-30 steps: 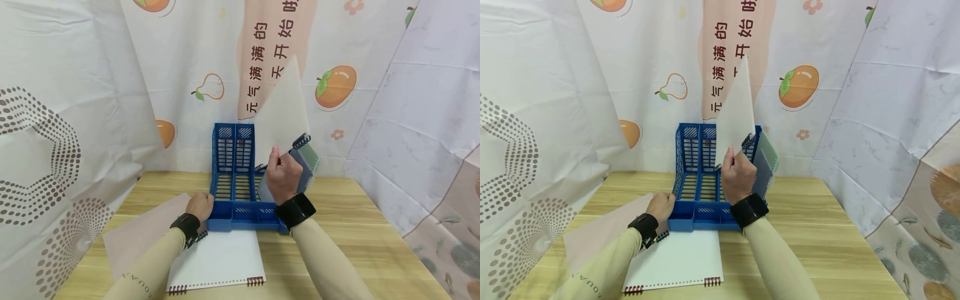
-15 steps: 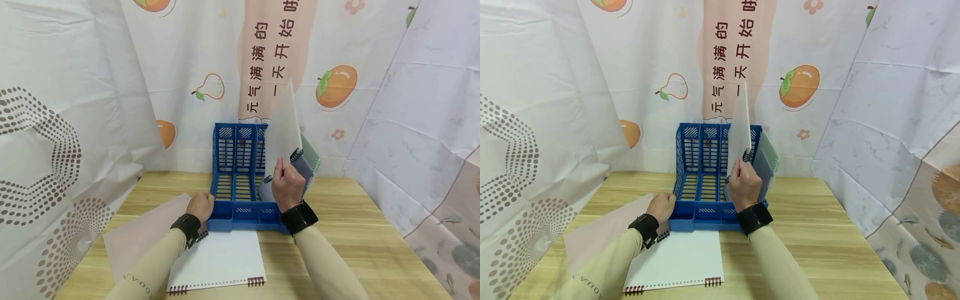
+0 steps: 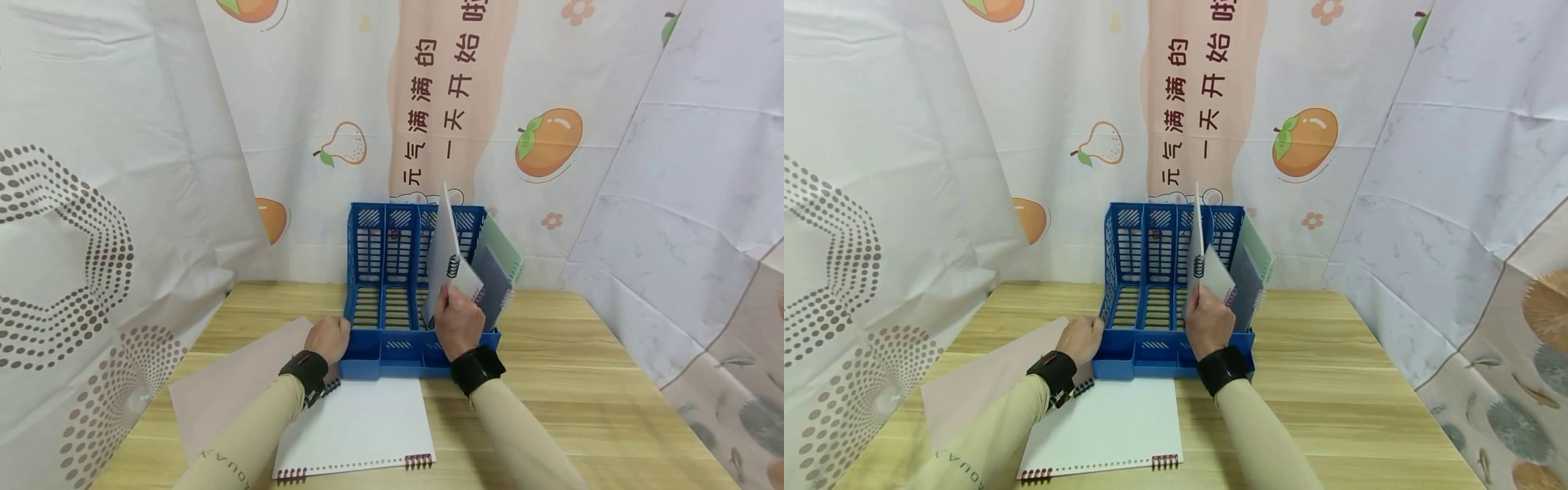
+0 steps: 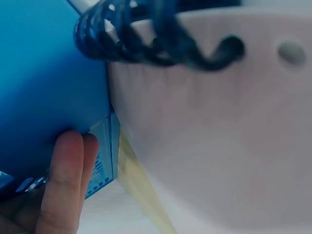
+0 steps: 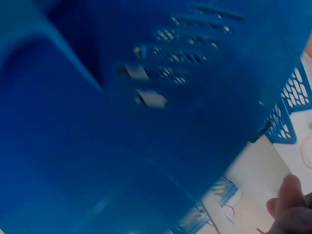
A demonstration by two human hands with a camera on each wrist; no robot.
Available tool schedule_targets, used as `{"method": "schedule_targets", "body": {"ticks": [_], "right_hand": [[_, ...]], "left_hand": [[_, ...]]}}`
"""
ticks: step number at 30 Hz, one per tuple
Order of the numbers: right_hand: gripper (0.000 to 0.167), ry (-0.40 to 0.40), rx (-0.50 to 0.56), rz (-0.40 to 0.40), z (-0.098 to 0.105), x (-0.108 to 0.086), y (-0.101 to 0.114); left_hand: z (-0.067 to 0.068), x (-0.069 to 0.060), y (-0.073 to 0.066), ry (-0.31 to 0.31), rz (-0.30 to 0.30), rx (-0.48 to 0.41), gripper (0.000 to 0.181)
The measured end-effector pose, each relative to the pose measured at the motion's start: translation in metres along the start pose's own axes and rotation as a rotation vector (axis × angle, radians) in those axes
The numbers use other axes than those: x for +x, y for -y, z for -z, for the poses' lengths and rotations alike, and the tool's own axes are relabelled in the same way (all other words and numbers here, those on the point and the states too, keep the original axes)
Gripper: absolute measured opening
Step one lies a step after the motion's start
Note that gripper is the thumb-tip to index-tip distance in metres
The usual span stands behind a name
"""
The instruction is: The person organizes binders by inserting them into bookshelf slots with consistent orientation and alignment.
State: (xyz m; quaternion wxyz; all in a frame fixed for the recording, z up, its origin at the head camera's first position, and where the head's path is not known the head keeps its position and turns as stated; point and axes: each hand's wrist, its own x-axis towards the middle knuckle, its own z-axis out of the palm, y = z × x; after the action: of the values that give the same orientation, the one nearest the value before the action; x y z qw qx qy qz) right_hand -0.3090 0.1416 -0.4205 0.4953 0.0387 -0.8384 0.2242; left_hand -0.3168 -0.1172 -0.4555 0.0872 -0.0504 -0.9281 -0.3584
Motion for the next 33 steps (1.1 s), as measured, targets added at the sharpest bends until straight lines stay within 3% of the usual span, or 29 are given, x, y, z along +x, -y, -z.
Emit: {"method": "schedule_targets", "body": {"ticks": [12, 22, 28, 33], "right_hand": [[0.042, 0.142, -0.089, -0.128, -0.014, -0.022, -0.006], [0.044, 0.218, -0.125, -0.125, -0.01, -0.02, -0.008], [0.04, 0.294, -0.082, -0.18, -0.002, -0.019, -0.01], [0.037, 0.278, -0.036, -0.159, 0.004, -0.019, -0.011]], "left_hand": [[0.0, 0.0, 0.001, 0.005, -0.003, -0.016, 0.046], [0.0, 0.0, 0.003, 0.003, -0.015, -0.018, 0.046], [0.0, 0.0, 0.002, 0.004, -0.008, -0.023, 0.046], [-0.001, 0.0, 0.002, 0.001, -0.004, -0.014, 0.046]]}}
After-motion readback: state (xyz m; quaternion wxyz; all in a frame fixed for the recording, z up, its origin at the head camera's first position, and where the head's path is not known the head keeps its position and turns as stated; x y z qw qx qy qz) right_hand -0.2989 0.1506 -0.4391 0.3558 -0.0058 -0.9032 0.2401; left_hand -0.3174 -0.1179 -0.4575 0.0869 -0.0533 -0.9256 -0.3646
